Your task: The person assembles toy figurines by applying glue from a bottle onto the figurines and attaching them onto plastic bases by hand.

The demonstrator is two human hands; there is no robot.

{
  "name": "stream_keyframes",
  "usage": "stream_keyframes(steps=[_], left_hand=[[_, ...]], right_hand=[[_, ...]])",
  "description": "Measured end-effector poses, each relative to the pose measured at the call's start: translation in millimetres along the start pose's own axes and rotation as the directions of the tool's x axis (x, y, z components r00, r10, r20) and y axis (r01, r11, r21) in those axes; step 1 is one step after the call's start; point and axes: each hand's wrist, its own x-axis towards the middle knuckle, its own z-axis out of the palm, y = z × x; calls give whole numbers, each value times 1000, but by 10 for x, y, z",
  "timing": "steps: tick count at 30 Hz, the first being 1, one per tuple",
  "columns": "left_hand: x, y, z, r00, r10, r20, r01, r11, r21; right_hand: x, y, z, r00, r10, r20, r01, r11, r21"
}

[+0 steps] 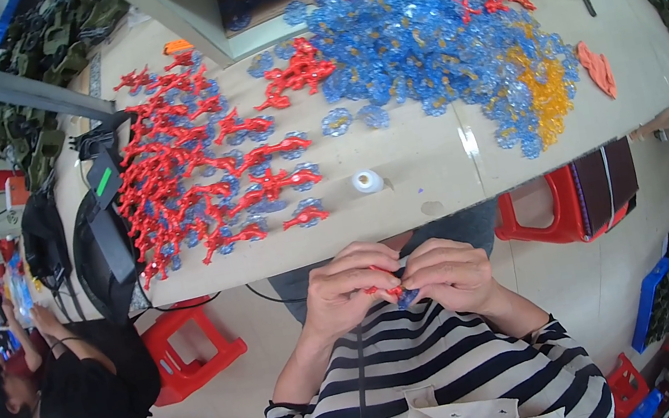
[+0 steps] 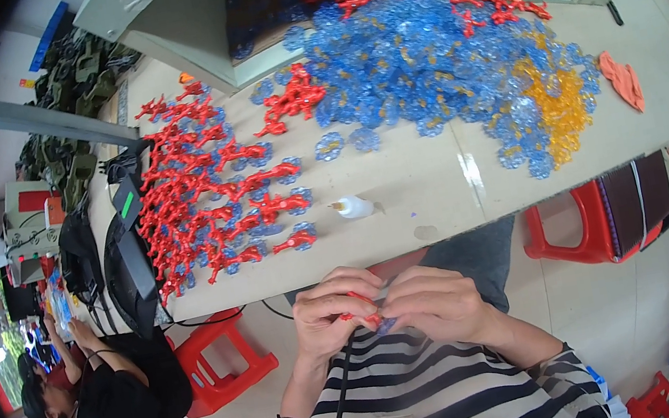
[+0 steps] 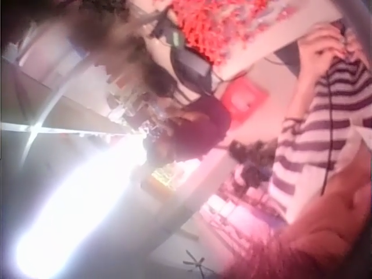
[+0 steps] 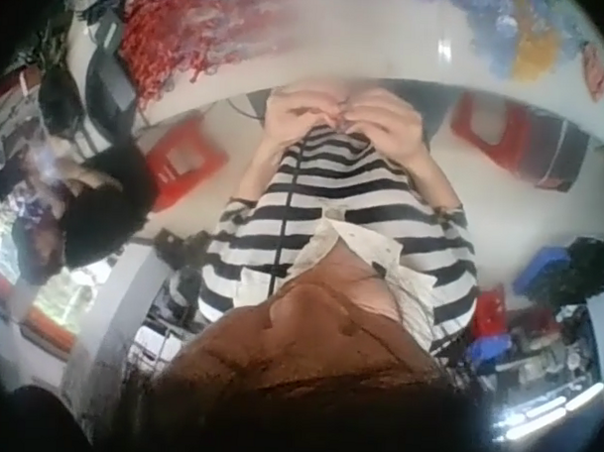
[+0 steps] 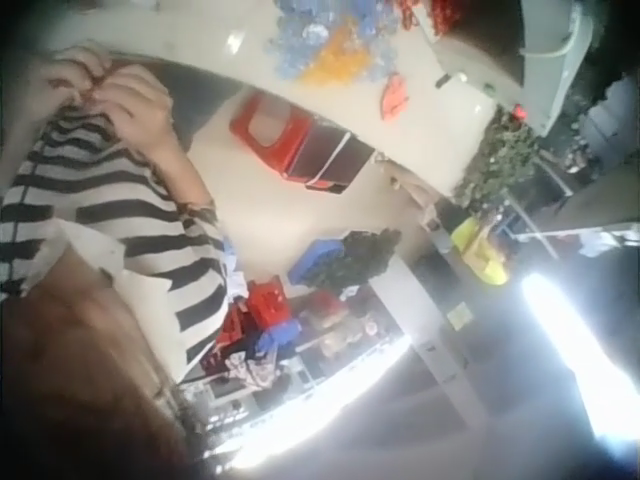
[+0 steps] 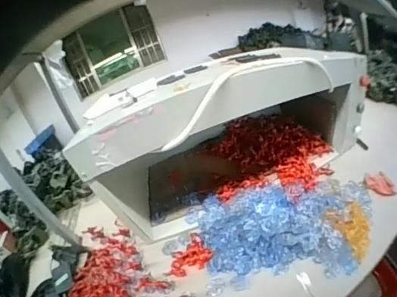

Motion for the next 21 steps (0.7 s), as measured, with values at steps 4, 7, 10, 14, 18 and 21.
stream_keyframes(steps=[4, 7, 10, 14, 18, 21], left_hand=[[-31, 50, -64, 1000, -7, -16, 7, 1000, -3], [-72, 106, -148, 999, -19, -46, 21, 999, 49], [-126, 217, -304, 990, 11, -143, 38, 941, 336], [-120, 253, -475, 948, 163, -275, 125, 603, 788], [-54, 105, -558, 918, 294, -265, 161, 336, 928], [10, 127, -545, 909, 353, -220, 141, 237, 961]], right_hand=[[33, 15, 50, 1000, 4, 26, -6, 999, 46], [93, 12, 96, 998, 29, 64, -31, 999, 26], [180, -35, 81, 990, 122, 64, -117, 990, -85], [206, 64, -10, 974, 210, -87, -224, 949, -223], [314, 152, -7, 942, 244, -229, -305, 909, -284], [467, 207, 36, 943, 215, -255, -297, 890, -347]])
